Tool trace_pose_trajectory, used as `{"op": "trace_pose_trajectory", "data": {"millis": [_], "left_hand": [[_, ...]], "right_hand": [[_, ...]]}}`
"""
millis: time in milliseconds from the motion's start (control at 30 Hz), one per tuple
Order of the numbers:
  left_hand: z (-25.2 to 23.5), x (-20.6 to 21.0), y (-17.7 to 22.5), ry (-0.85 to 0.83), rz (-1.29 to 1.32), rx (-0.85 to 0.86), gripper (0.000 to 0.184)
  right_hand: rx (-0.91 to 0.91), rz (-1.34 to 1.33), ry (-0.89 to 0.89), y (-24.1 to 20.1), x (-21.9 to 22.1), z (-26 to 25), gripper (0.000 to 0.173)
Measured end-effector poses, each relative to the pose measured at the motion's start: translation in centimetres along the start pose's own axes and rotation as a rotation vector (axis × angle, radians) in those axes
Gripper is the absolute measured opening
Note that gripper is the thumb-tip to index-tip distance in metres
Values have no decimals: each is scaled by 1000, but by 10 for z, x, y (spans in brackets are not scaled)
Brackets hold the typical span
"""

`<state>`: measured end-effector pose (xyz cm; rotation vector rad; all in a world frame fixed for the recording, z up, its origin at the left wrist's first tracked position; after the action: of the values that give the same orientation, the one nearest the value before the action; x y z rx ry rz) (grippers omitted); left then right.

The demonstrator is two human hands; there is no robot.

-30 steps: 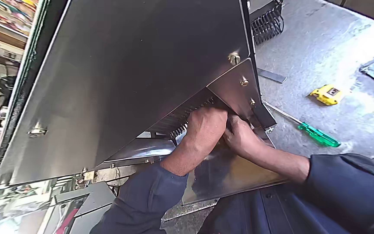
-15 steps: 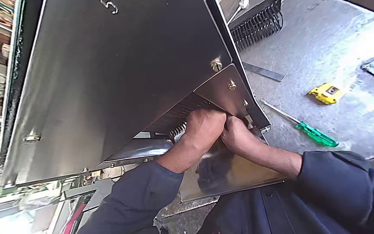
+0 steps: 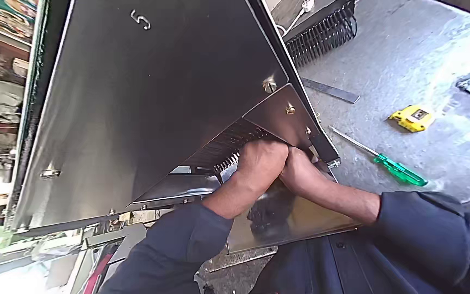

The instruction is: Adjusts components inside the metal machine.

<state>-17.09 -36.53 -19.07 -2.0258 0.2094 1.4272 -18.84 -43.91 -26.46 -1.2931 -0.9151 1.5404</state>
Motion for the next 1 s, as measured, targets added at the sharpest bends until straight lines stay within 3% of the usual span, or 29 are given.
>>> {"op": "trace_pose_trajectory", "data": {"millis": [233, 300, 400, 533, 667, 733, 833, 1000], "left_hand": [[5, -47, -29, 155, -67, 1, 22], [4, -39, -24, 119, -47, 33, 22], [1, -12, -1, -82, 112, 32, 15], [-1, -28, -20, -140, 328, -51, 17], [-9, -64, -35, -89, 343, 31, 17], [-9, -52, -27, -83, 288, 65, 18], [-12, -28, -15, -265, 365, 33, 24], [-13, -46, -26, -142, 282, 80, 21]], "right_hand": [[-154, -100, 128, -42, -6, 8, 19], [-145, -48, 144, -29, 0, 7, 17], [-45, -50, 118, 1, -2, 7, 18], [-122, -123, 238, -19, 3, 9, 15], [-234, -158, 315, -31, 0, 7, 26], [-246, -90, 320, -20, 4, 11, 41], [-130, -113, 286, 5, 10, 8, 43], [-212, -261, 261, -22, 0, 5, 29]]}}
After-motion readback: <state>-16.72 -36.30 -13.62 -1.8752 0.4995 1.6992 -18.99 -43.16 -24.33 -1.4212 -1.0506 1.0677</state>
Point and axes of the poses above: each hand's wrist, its own z-axis away from the middle knuckle, its own x-axis out of the palm, y = z × x, the point moved 3 cm from there along -z, towards the middle knuckle, and after that the axes turned 14 degrees about y, right-handed, at the moved point
